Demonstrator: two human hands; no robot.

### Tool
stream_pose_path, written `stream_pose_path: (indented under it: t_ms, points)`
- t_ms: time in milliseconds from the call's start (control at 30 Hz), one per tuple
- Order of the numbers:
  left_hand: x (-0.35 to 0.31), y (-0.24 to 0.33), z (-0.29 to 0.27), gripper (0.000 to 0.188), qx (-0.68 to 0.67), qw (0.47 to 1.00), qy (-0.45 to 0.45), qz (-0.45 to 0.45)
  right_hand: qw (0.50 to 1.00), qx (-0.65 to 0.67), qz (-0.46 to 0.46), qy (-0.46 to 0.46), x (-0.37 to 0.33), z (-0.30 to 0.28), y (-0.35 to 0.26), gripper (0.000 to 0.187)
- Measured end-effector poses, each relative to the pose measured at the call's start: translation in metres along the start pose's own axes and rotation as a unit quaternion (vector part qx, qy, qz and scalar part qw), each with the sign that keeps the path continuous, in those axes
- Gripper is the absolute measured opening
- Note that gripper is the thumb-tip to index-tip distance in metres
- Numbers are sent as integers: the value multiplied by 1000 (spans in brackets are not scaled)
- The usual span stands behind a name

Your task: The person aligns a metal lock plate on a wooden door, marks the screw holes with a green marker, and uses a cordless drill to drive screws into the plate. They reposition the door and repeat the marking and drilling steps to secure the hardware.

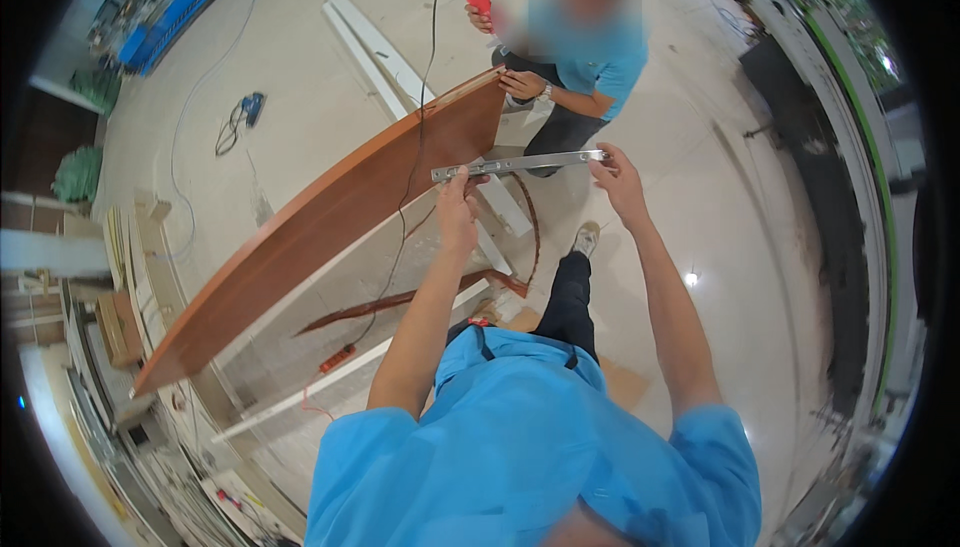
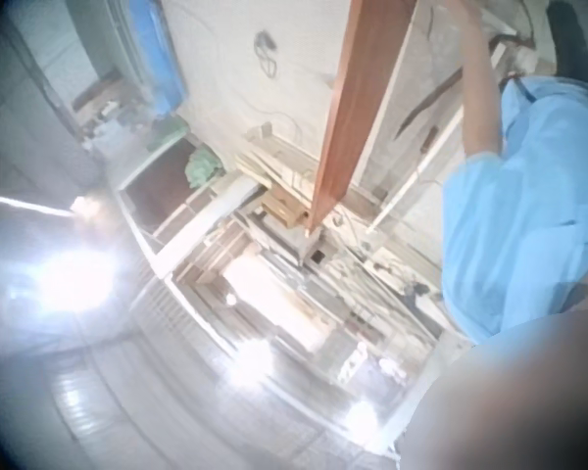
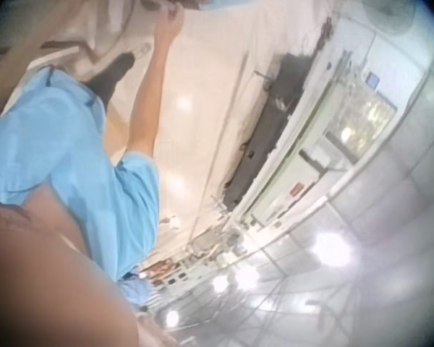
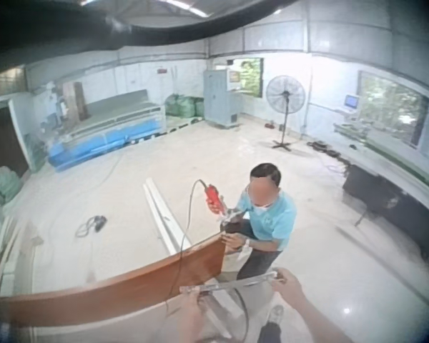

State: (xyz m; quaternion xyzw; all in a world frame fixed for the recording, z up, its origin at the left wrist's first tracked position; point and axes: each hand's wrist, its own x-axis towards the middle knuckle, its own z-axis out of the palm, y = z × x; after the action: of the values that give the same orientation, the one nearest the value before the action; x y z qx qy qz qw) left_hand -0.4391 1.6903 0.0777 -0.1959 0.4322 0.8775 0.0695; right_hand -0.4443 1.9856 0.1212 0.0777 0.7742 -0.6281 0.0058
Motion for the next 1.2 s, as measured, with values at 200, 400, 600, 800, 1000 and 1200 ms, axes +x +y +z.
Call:
stream_pose_path:
  t_ms: [200,400,600,800,1000,1200]
  points:
    - [103,-47,51,33,-15,996,90,14,926,316,196,-59,180,-16,89,26]
    - [191,-73,99,31,-19,980,191,-41,897,355,240,-105,311,-34,136,23]
    - [257,-77,116,28,-68,961,268,-29,868,381,279,-157,361,-31,147,23]
    - [241,-68,81,24,-73,938,337,37,829,352,352,-255,360,-3,147,22]
    - [153,-44,52,23,-108,893,428,94,888,111,349,-279,356,46,136,32]
    - [131,-39,41,25,-70,884,455,86,956,-207,45,-202,388,101,132,35]
